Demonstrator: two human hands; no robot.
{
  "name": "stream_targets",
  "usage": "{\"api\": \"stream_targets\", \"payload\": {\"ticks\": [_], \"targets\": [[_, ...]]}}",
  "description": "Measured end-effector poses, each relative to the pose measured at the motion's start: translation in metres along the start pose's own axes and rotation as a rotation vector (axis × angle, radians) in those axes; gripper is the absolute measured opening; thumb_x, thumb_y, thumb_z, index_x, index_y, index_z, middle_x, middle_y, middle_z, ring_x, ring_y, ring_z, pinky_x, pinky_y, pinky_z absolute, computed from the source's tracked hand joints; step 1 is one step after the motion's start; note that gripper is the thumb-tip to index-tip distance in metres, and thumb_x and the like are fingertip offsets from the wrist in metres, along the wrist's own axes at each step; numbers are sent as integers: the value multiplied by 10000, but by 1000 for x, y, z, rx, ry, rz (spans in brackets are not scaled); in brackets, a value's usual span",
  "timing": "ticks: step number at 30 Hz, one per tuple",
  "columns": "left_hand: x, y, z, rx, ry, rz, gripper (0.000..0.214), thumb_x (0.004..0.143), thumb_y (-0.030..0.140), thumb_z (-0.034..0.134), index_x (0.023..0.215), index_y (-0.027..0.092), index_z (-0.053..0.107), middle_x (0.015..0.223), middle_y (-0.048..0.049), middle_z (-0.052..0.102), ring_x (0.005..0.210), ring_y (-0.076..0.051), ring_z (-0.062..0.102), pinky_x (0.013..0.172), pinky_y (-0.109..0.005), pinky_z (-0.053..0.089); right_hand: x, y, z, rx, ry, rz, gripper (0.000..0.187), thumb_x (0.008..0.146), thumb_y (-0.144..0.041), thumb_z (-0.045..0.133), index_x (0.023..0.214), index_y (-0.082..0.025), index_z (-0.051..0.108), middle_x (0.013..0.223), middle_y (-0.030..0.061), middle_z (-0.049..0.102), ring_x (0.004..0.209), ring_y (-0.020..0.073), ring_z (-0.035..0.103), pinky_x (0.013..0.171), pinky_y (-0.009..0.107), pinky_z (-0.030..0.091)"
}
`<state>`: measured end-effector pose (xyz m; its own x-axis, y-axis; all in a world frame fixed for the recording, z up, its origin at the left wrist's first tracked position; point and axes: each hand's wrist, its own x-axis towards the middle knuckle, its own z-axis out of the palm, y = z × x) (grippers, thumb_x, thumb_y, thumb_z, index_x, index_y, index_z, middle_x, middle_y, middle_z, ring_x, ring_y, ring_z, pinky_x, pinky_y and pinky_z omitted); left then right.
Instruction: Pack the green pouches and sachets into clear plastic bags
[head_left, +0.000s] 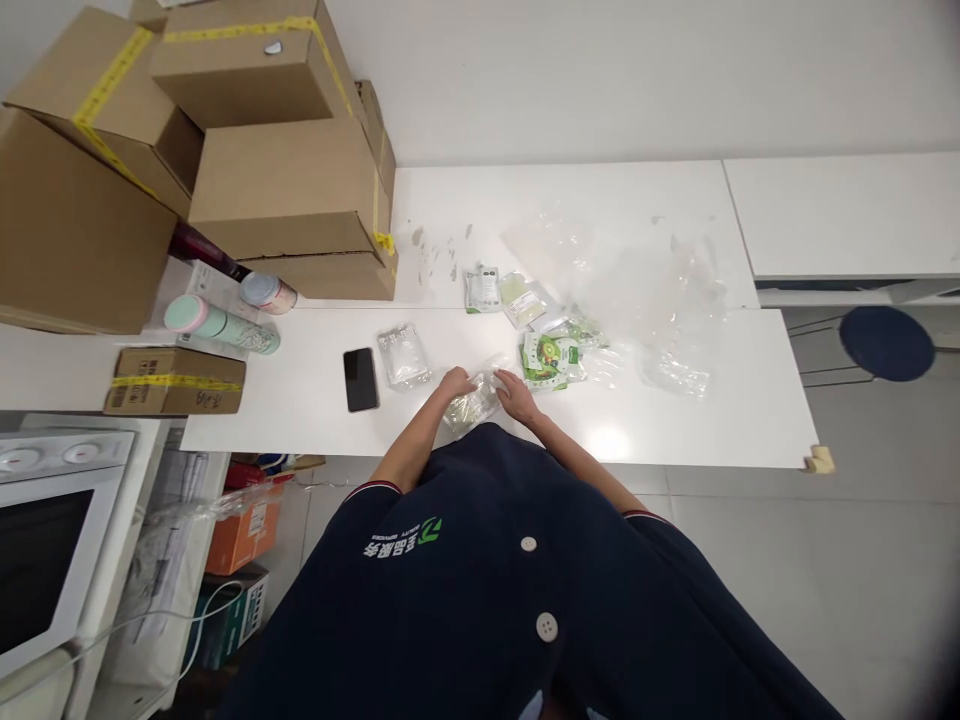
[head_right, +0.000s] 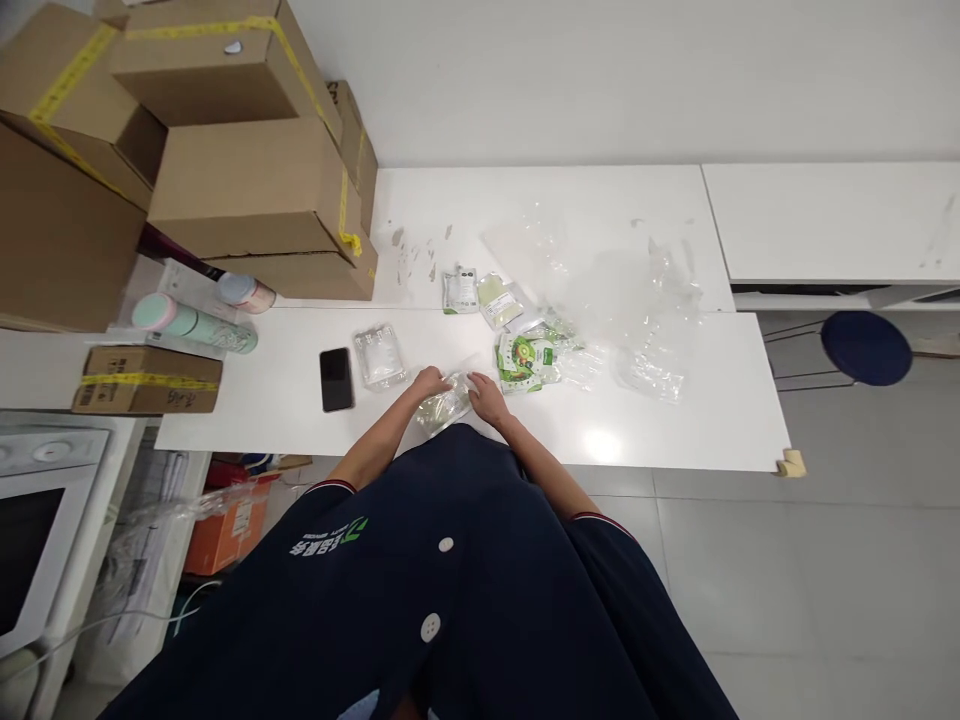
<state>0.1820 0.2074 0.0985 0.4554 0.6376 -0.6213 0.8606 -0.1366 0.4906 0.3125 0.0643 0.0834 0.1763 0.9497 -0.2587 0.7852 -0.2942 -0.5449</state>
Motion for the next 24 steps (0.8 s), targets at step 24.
{"api": "stream_targets", "payload": {"ticks": [24], "targets": [[-42, 20, -41, -1, 111, 322, 607, 733, 422, 682, 1286, 213, 541, 1192, -91, 609, 1066, -243, 563, 884, -333, 438, -7, -36, -7, 1343, -49, 242, 573, 666, -624, 691, 1020, -178, 625, 805, 9, 684, 731, 171, 616, 697, 280, 491]]}}
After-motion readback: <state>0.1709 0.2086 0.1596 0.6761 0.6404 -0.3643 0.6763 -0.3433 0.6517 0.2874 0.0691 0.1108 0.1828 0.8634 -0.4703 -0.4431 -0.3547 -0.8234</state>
